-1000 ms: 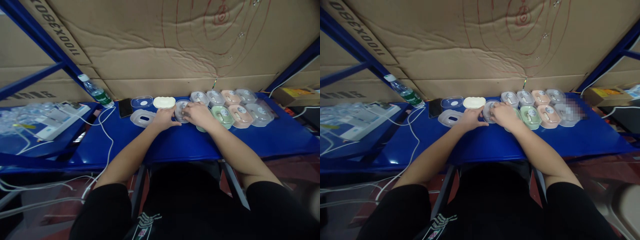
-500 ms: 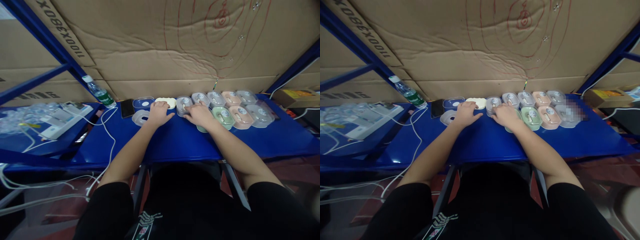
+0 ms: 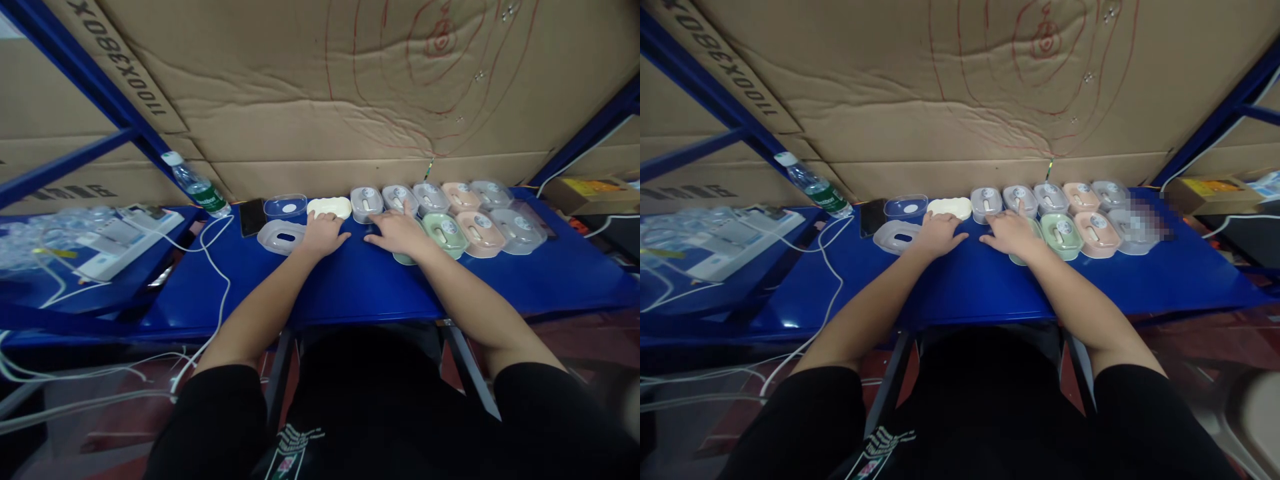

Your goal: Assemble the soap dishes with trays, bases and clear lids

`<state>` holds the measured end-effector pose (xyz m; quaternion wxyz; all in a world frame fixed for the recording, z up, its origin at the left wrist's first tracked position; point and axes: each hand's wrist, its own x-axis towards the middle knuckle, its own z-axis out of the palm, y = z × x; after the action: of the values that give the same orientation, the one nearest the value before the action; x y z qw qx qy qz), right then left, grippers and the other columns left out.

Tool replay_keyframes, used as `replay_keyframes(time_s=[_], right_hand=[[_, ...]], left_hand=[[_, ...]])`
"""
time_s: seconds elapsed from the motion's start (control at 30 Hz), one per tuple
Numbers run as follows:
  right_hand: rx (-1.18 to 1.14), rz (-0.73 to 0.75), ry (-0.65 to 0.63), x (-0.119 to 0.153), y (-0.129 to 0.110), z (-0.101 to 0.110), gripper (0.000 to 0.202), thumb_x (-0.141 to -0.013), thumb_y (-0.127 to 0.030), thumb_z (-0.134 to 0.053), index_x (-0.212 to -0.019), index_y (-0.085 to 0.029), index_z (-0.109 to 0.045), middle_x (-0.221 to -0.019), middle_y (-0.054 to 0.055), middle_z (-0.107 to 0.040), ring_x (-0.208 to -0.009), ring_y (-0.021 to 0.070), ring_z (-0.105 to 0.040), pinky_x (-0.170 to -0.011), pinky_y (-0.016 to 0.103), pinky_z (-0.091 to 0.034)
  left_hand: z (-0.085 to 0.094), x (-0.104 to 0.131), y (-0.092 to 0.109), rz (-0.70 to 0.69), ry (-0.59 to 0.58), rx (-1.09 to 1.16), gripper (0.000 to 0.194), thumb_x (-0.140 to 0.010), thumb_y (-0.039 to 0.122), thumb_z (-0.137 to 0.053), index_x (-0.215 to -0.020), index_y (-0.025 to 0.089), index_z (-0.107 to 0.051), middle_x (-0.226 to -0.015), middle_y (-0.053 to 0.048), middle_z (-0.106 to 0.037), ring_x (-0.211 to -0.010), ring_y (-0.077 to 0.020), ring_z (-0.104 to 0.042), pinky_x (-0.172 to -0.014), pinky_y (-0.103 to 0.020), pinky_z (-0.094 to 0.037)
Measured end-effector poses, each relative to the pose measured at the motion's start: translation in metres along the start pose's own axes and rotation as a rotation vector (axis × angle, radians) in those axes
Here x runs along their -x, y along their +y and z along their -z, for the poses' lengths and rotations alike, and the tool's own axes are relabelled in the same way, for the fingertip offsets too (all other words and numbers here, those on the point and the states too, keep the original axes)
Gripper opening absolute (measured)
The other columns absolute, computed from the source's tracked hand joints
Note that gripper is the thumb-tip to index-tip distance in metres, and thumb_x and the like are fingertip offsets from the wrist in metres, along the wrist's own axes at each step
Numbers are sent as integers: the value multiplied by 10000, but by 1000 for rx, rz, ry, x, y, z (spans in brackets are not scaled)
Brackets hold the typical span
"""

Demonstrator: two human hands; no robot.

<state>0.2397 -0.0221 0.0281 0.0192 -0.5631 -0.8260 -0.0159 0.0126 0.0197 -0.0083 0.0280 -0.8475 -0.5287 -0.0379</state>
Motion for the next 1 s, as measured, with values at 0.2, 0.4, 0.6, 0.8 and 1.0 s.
replay_keyframes(time_s=[0.2, 0.4, 0.6, 0.8, 1.0], right_hand=[[-72, 9, 93, 1, -1, 0, 497, -1085, -480, -663, -1491, -200, -724, -1446, 186, -784, -1403, 439, -671, -1227, 694, -422], [-147, 47, 189, 0, 2, -3, 527, -1081, -447, -669, -1542, -193, -695, -1500, 187, -758, -1421, 423, -669, -1250, 680, -423], [-260, 169, 393, 0, 1, -3, 688, -1013, -389, -729, -1648, -168, -582, -1649, 199, -627, -1513, 426, -587, -1280, 631, -426], [-351, 207, 549, 1, -1, -1, 778, -1018, -439, -695, -1725, -205, -468, -1745, 195, -533, -1595, 417, -512, -1273, 627, -438], [-283, 196, 370, 2, 0, 3, 422, -1066, -390, -622, -1421, -197, -745, -1208, 130, -868, -1173, 343, -789, -1242, 565, -442]], left_hand=[[5, -1, -7, 4, 10, -3, 359, -1066, 233, -569, -1362, 157, -756, -1352, -185, -798, -1347, -366, -687, -1251, -560, -344], [17, 11, -10, -60, 162, 81, 259, -1045, 216, -546, -1185, 183, -761, -1344, -176, -773, -1323, -376, -674, -1212, -578, -372], [26, 17, -13, -144, 361, 402, 123, -1066, 233, -481, -1085, 245, -602, -1321, -90, -778, -1332, -291, -653, -1350, -604, -232], [22, 14, -18, -254, 362, 817, 108, -1036, 329, -482, -950, 264, -488, -916, -26, -667, -887, -227, -636, -914, -418, -555], [10, 7, -16, -200, 247, 971, 251, -1099, 426, -453, -1027, 240, -605, -972, -40, -717, -888, -203, -665, -805, -348, -543]])
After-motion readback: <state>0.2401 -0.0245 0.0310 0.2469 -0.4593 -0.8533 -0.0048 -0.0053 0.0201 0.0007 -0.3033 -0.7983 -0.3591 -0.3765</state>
